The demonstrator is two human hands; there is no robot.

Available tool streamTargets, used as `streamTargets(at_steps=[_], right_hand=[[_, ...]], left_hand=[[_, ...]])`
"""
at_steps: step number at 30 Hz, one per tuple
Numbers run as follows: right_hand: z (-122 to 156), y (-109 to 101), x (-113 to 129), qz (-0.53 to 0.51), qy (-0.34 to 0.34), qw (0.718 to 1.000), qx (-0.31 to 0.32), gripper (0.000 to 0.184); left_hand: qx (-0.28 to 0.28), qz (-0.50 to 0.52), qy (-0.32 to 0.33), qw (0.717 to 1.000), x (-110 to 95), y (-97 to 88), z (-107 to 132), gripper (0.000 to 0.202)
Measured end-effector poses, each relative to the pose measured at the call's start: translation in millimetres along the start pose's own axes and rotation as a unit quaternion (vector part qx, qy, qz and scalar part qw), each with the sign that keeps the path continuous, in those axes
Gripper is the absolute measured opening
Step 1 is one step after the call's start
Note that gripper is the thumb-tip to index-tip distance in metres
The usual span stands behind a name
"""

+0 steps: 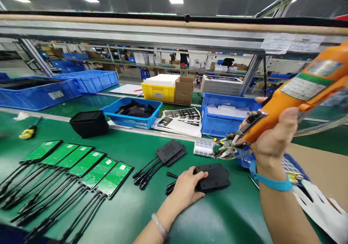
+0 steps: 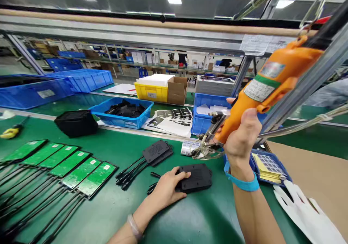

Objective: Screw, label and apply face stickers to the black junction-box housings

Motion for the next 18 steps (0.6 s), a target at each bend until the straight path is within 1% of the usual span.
streamTargets(at_steps=[4, 7, 13, 18], right_hand=[[-6, 8, 5, 0.023, -0.025, 0.999, -0.012, 0.055], [-3, 12, 3, 0.041, -0.036, 0.998, -0.020, 0.056], [20, 17, -23, 0.019, 0.054, 0.997, 0.054, 0.054], [35, 17, -42, 0.031, 0.086, 0.992, 0.088, 0.051]], left_hand=[[0.001, 0.006, 0.002, 1.000, -2, 3.7, 0, 0.072], [-0.002, 0.013, 0.012, 1.000, -3, 3.3, -1, 0.070], [-0.005, 0.000, 0.012, 1.000, -2, 2.4, -3, 0.069], [-0.014, 0.002, 0.021, 1.000, 0, 3.7, -2, 0.070]])
Point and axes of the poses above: each hand's wrist, its own z-axis away from the middle knuckle, its own y-axis out of the palm, x = y × z, the point moved 3 cm from there along -z, towards the middle knuckle, and after that the axes turned 14 degrees about z, right-handed, at the moved point
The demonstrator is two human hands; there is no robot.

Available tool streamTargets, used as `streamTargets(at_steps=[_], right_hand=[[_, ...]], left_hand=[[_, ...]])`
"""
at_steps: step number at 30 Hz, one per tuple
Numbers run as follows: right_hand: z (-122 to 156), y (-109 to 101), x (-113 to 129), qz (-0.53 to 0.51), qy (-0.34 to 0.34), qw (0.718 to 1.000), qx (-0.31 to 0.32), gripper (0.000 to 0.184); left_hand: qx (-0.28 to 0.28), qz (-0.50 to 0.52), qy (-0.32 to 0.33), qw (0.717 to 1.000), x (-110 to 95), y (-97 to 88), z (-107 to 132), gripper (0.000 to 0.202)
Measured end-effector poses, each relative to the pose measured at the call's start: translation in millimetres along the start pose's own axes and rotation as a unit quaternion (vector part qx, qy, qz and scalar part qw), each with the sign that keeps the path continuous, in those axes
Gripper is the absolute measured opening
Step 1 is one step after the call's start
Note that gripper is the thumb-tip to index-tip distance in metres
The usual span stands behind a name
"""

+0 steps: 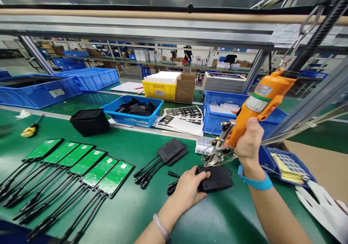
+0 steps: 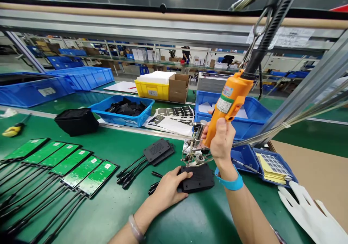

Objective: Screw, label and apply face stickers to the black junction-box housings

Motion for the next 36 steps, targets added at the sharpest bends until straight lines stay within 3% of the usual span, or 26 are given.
streamTargets(at_steps=[12, 17, 20, 24, 28, 36], right_hand=[[13, 16, -1, 0.020, -0.019, 0.999, 0.031, 0.045], [19, 11, 0, 0.021, -0.028, 0.999, 0.018, 0.041], [14, -4, 13, 0.025, -0.040, 0.999, -0.022, 0.040], [2, -26, 48, 0.032, -0.060, 0.995, -0.079, 0.050], [2, -35, 67, 0.035, -0.056, 0.996, -0.060, 0.050], [27, -29, 28, 0.025, 0.019, 0.999, -0.020, 0.040]], left_hand=[[-0.006, -0.022, 0.005, 1.000, 1, 3.8, -1, 0.067], [-0.010, -0.023, 0.014, 1.000, 1, 2.5, -1, 0.064], [-0.009, -0.024, 0.016, 1.000, 2, 2.6, -1, 0.066], [-0.011, -0.032, 0.009, 0.999, 2, 2.4, -2, 0.064], [-0.010, -0.036, 0.004, 0.999, -1, 0.8, -3, 0.066], [-0.007, -0.033, 0.005, 0.999, -5, -1.5, -2, 0.064]])
Point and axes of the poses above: each hand's wrist, its own z-axis away from the middle knuckle, its own y-axis out of the palm, x = y × z, the point moved 3 cm from there along -z, towards the middle knuckle, and after that the axes turned 14 degrees about z, right-handed, at the moved point
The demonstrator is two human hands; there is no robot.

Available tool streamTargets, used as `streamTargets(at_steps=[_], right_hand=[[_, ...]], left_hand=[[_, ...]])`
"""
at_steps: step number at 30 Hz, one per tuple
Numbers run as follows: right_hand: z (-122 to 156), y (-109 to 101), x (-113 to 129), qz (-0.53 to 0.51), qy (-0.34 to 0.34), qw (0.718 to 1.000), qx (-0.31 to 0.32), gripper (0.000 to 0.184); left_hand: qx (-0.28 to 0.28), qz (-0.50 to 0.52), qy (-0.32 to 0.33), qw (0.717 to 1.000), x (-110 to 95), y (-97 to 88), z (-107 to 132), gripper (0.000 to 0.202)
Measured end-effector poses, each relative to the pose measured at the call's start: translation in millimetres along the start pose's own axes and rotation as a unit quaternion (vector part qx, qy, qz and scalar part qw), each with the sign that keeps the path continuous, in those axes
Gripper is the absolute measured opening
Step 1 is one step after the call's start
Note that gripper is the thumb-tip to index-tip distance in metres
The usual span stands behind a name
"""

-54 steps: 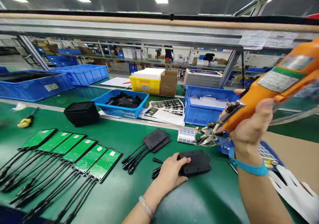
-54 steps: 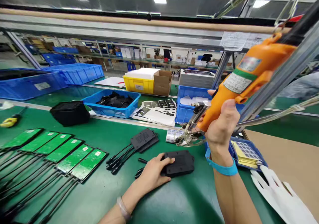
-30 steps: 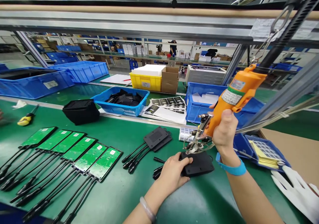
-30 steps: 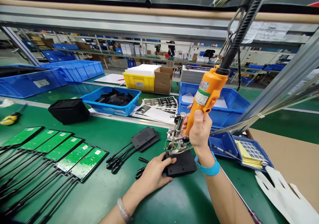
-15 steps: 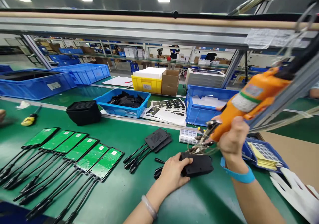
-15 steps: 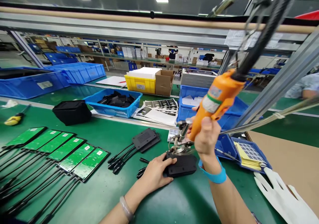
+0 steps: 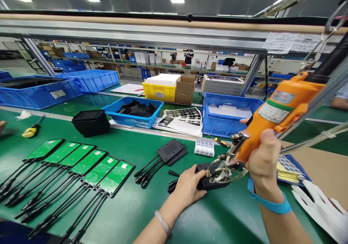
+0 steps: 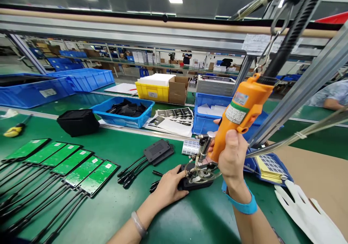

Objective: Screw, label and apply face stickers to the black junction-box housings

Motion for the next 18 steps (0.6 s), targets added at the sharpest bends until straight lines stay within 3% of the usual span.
streamTargets(at_steps=[12, 18], right_hand=[[20, 12, -4, 0.035, -0.053, 0.998, 0.020, 0.033], [29, 7, -8, 0.009, -0.029, 0.999, 0.015, 0.034]], left_hand=[[0.010, 0.016, -0.009, 1.000, 4, 4.2, -1, 0.070], [0.006, 0.018, -0.007, 1.000, 5, 3.1, 0, 0.067]])
Point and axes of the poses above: each hand's wrist, its own z-axis away from the middle knuckle, its own y-axis out of the palm, x = y × z, the point moved 3 cm from there along -z, towards the middle knuckle, and after that the axes turned 14 degrees about z, right-handed, at the moved point
